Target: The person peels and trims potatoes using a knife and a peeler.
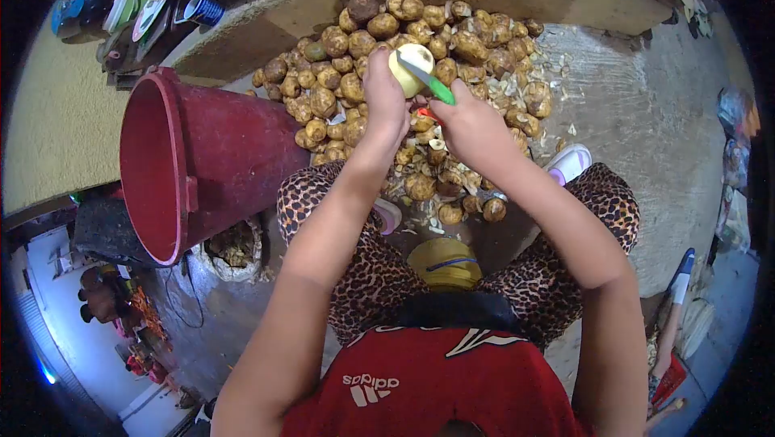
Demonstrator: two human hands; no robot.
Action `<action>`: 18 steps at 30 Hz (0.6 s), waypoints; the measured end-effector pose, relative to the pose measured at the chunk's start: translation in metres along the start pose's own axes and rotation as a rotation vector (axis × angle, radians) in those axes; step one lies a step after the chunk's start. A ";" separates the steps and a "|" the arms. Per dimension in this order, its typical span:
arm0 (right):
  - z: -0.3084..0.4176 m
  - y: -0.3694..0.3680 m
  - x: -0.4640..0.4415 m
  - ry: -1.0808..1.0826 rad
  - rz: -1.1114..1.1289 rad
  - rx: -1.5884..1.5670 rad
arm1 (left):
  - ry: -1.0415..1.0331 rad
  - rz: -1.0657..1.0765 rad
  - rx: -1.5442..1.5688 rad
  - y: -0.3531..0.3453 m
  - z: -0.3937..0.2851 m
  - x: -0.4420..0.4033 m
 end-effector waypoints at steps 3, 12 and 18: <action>-0.003 0.000 0.000 0.021 0.014 0.039 | 0.004 0.034 -0.075 -0.002 -0.006 -0.002; -0.011 0.007 -0.007 0.137 -0.047 0.131 | 0.175 0.168 -0.064 -0.010 -0.020 0.003; -0.019 0.004 -0.009 0.143 -0.025 0.133 | 0.243 0.242 -0.046 -0.006 -0.024 0.001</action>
Point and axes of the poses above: each hand's wrist, its own x-axis away from the middle knuckle, its own y-axis out of the back of the hand, z = x × y, the point moved 5 cm from there along -x, towards the middle knuckle, and after that the axes turned 7 degrees about x, right-handed, at the moved point
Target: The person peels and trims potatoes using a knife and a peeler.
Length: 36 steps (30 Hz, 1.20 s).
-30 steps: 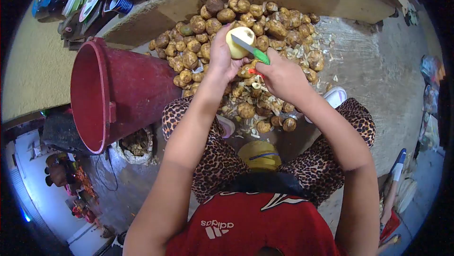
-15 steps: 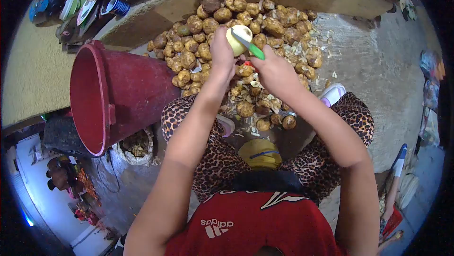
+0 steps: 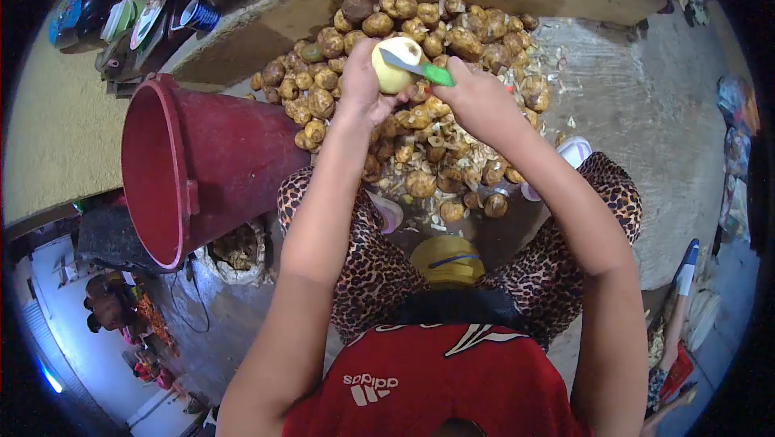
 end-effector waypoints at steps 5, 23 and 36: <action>0.006 -0.003 -0.003 -0.152 0.005 -0.064 | -0.260 -0.100 -0.023 -0.002 0.011 -0.011; -0.017 0.008 -0.012 0.003 0.283 -0.809 | -0.032 0.007 0.009 0.009 0.006 -0.017; -0.011 0.012 -0.003 -0.010 0.084 -0.231 | 0.005 -0.008 0.107 0.000 0.007 -0.012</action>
Point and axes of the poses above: each hand's wrist, its own x-axis away from the middle knuckle, its own y-axis out of the back of the hand, z = x × y, the point moved 5 cm from there along -x, towards the middle knuckle, and after that the axes turned 7 degrees about x, right-handed, at the moved point
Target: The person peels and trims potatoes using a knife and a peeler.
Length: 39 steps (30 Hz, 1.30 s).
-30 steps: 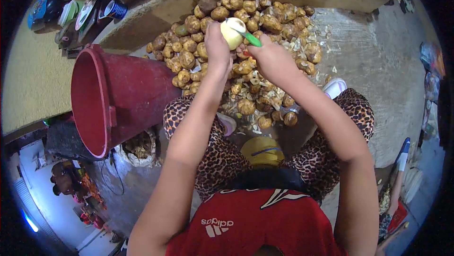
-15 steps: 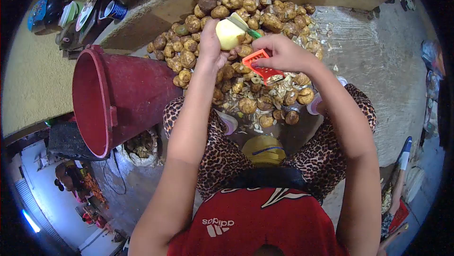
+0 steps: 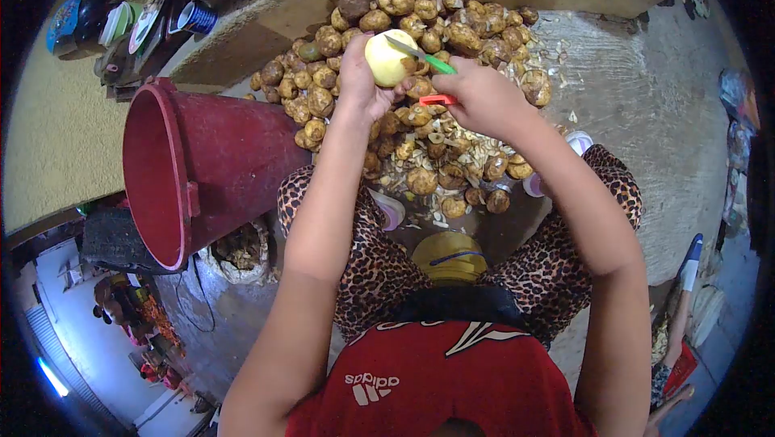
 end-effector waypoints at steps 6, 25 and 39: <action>0.007 -0.002 0.003 0.037 -0.037 0.064 | 0.034 -0.026 0.018 -0.003 -0.004 0.007; -0.046 -0.043 0.007 -0.342 0.351 -0.039 | -0.268 -0.057 -0.278 -0.015 0.006 0.014; -0.101 0.031 0.005 -0.680 -0.247 -1.084 | 0.150 0.070 0.264 -0.001 0.012 0.001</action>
Point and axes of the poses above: each hand's wrist, its own x-axis away from the middle knuckle, its own y-axis out of the back of the hand, z = x × y, the point moved 5 cm from there along -x, towards the middle knuckle, and after that the axes turned 7 degrees about x, right-handed, at the moved point
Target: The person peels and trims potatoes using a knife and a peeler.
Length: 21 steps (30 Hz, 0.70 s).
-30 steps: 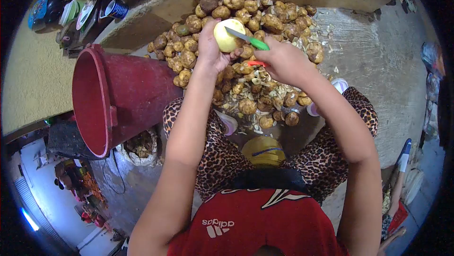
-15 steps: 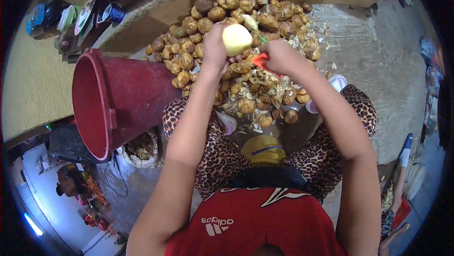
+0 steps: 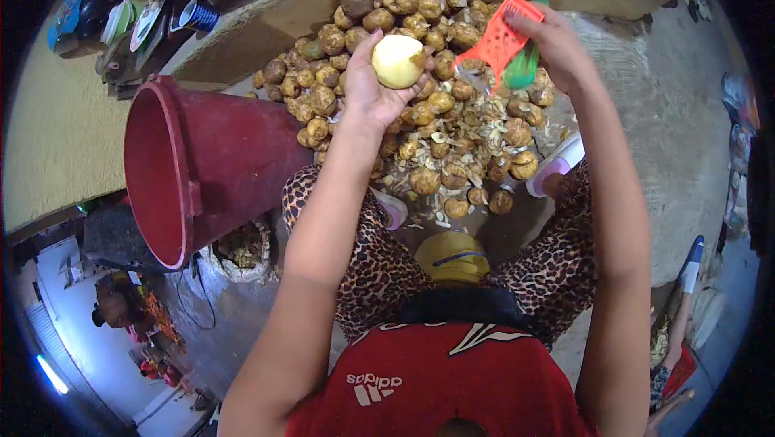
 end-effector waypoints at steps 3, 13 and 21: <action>0.009 -0.005 0.001 0.011 0.026 -0.313 | -0.017 -0.065 0.042 -0.001 0.010 -0.005; 0.032 -0.019 0.006 0.334 -0.248 0.112 | -0.128 -0.107 -0.071 -0.018 0.022 -0.008; 0.030 0.006 0.003 0.338 -0.264 -0.047 | -0.090 -0.109 -0.094 -0.017 0.012 0.002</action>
Point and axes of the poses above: each hand's wrist, its own x-axis away from the middle knuckle, its own y-axis out of the back of the hand, z = x × y, the point moved 5 cm from there along -x, towards the middle knuckle, and after that the axes turned 7 degrees about x, right-handed, at the moved point
